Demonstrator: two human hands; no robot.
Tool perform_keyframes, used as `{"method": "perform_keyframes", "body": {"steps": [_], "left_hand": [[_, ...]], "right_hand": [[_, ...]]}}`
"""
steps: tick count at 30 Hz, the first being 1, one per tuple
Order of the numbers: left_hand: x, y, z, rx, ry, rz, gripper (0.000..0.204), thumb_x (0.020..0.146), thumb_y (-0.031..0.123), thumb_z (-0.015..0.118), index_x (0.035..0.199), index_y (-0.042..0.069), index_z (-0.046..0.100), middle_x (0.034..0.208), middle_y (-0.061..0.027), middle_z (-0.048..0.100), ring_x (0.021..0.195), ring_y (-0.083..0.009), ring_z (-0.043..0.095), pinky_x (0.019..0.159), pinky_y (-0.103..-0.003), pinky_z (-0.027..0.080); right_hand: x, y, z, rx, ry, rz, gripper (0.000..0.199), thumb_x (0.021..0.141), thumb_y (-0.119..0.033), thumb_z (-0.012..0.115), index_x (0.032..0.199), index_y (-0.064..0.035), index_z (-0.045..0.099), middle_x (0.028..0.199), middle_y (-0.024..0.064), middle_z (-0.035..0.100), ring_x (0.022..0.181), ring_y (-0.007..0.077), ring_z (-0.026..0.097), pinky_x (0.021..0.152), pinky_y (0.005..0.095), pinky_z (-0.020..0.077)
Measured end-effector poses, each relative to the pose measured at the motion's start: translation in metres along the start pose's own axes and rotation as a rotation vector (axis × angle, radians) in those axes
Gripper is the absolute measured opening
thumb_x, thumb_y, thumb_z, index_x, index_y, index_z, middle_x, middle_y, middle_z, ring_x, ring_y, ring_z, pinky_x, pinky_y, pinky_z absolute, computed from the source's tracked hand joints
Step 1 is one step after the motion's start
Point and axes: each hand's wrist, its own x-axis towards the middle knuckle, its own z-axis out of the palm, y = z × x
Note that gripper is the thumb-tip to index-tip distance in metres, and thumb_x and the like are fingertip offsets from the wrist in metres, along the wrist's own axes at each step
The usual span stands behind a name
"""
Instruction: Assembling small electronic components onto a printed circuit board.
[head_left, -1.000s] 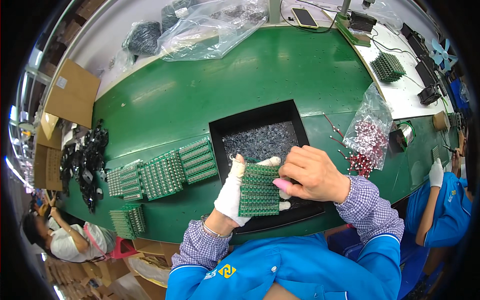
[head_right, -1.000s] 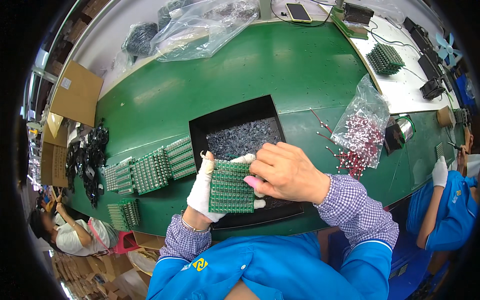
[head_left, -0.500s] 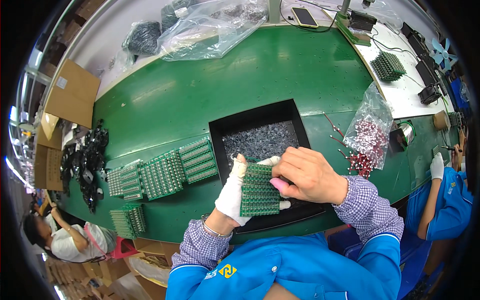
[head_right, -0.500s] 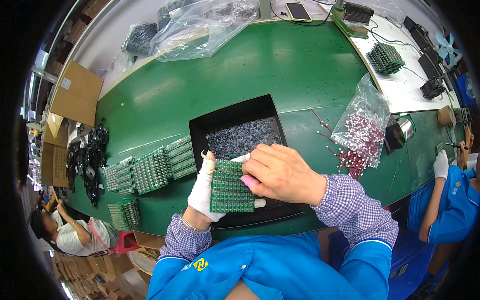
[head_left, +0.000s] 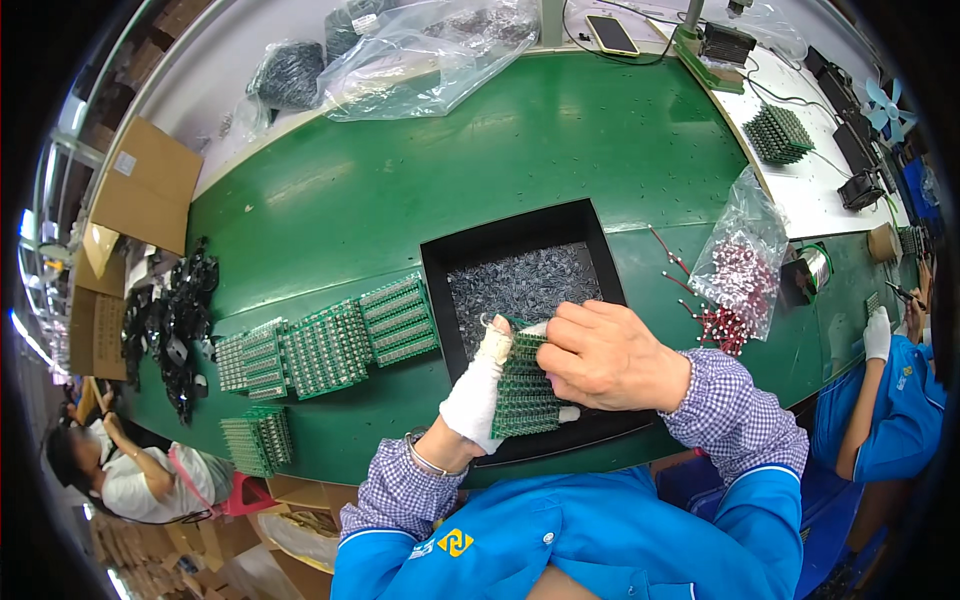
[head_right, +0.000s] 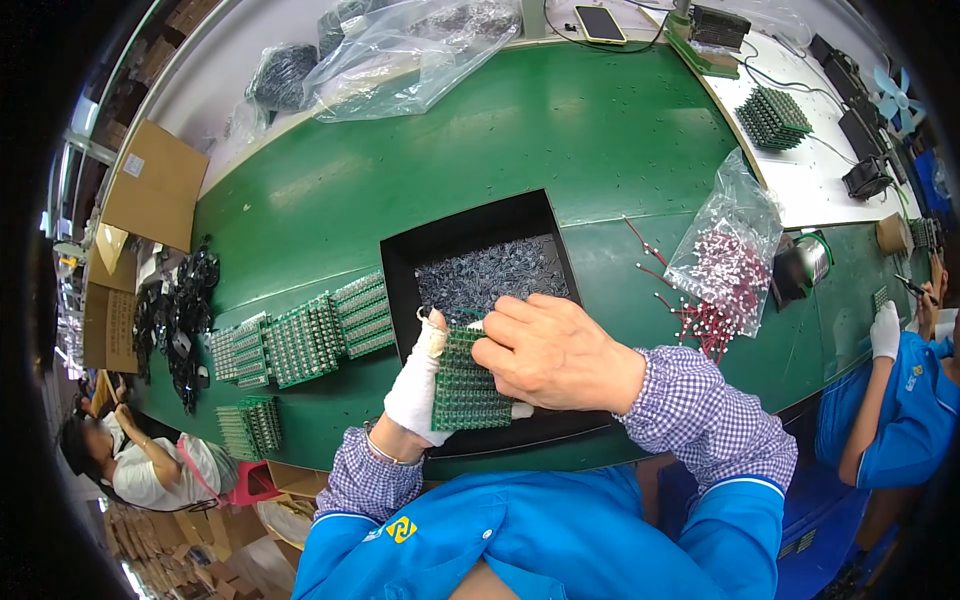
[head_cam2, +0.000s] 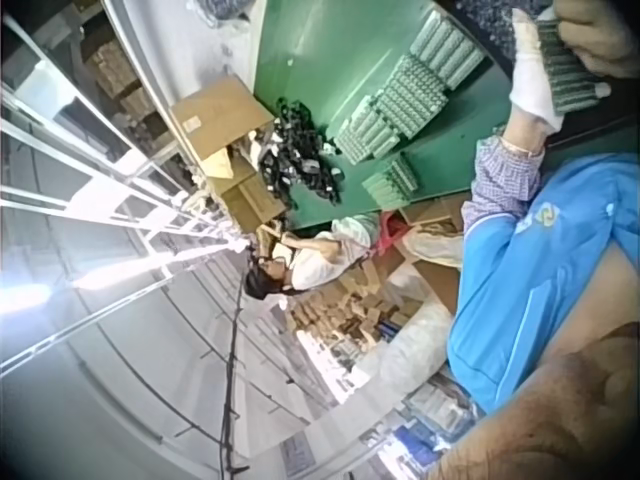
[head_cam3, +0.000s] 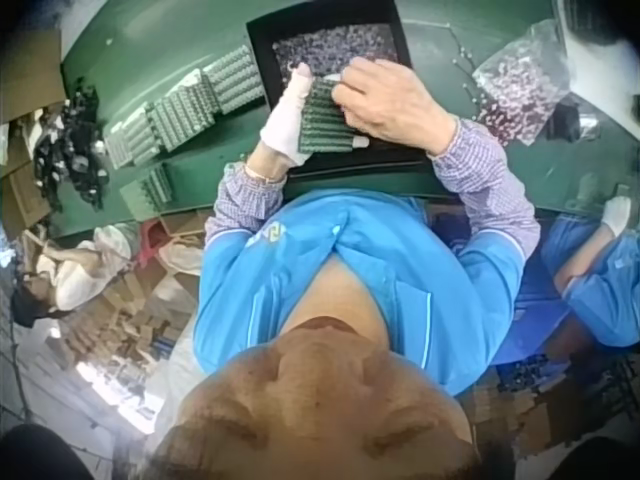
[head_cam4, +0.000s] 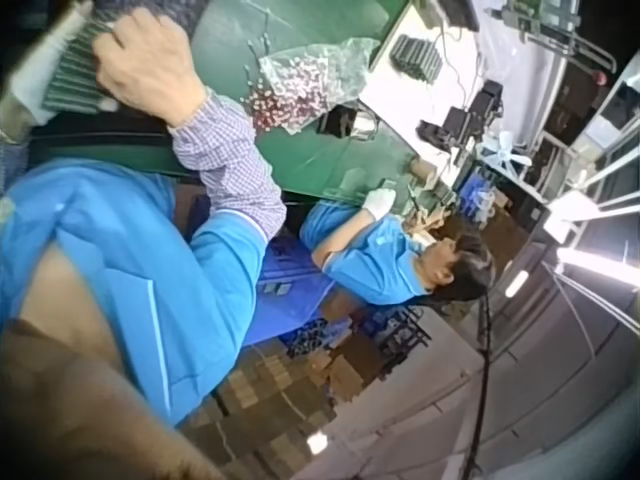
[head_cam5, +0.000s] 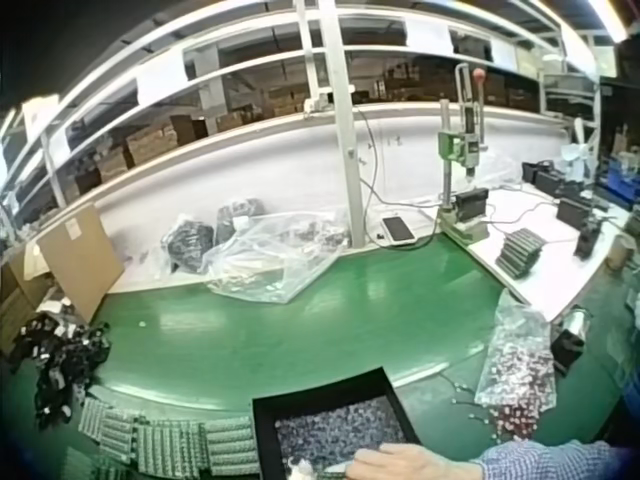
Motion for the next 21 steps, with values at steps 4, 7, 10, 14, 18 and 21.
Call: {"method": "perform_keyframes", "body": {"steps": [4, 7, 10, 14, 18, 21], "left_hand": [[0.0, 0.006, 0.002, -0.166, -0.008, 0.008, 0.068, 0.096, 0.062, 0.033, 0.13, 0.007, 0.052, 0.118, -0.0139, 0.063, 0.097, -0.0263, 0.066, 0.082, -0.038, 0.058], [0.002, 0.004, -0.005, -0.093, -0.011, -0.018, 0.067, 0.096, 0.062, 0.033, 0.13, 0.007, 0.053, 0.116, -0.0124, 0.064, 0.096, -0.0241, 0.067, 0.081, -0.035, 0.058], [0.002, 0.002, -0.004, -0.055, 0.004, -0.023, 0.066, 0.097, 0.061, 0.033, 0.13, 0.007, 0.053, 0.115, -0.0117, 0.065, 0.095, -0.0228, 0.067, 0.079, -0.033, 0.058], [0.002, 0.001, -0.002, -0.018, 0.055, -0.012, 0.065, 0.097, 0.061, 0.033, 0.129, 0.008, 0.053, 0.114, -0.011, 0.065, 0.094, -0.0212, 0.068, 0.077, -0.03, 0.058], [0.001, 0.0, -0.002, 0.025, 0.075, -0.041, 0.064, 0.097, 0.06, 0.033, 0.129, 0.008, 0.054, 0.114, -0.0112, 0.065, 0.094, -0.0207, 0.068, 0.076, -0.031, 0.059], [0.001, -0.001, 0.002, 0.039, 0.077, -0.022, 0.063, 0.098, 0.059, 0.034, 0.127, 0.008, 0.055, 0.114, -0.0111, 0.065, 0.094, -0.0208, 0.068, 0.076, -0.031, 0.059]], "right_hand": [[-0.003, 0.0, 0.0, 0.052, 0.047, 0.036, 0.016, 0.073, -0.016, 0.066, 0.081, -0.0109, 0.054, 0.081, 0.0028, 0.052, 0.073, 0.0176, 0.051, 0.062, 0.0279, 0.0404], [0.002, 0.001, 0.006, 0.046, 0.179, 0.048, 0.013, 0.075, -0.014, 0.065, 0.081, -0.0099, 0.056, 0.077, 0.0025, 0.05, 0.067, 0.0173, 0.048, 0.059, 0.0278, 0.0388], [0.004, 0.002, 0.01, 0.041, 0.211, 0.044, 0.012, 0.075, -0.013, 0.065, 0.081, -0.0097, 0.056, 0.077, 0.0025, 0.05, 0.065, 0.0171, 0.047, 0.058, 0.0277, 0.0383], [0.005, 0.002, 0.013, 0.035, 0.171, 0.019, 0.013, 0.074, -0.012, 0.066, 0.08, -0.01, 0.055, 0.077, 0.0026, 0.051, 0.066, 0.0168, 0.047, 0.059, 0.0277, 0.0386], [0.007, 0.0, 0.008, -0.085, 0.054, -0.021, 0.016, 0.072, -0.013, 0.067, 0.078, -0.0109, 0.053, 0.079, 0.0023, 0.052, 0.071, 0.017, 0.05, 0.062, 0.0274, 0.0399], [0.007, 0.002, 0.006, 0.021, 0.057, -0.02, 0.016, 0.071, -0.011, 0.068, 0.079, -0.01, 0.053, 0.079, 0.0027, 0.053, 0.069, 0.0169, 0.049, 0.06, 0.0271, 0.0397]]}}
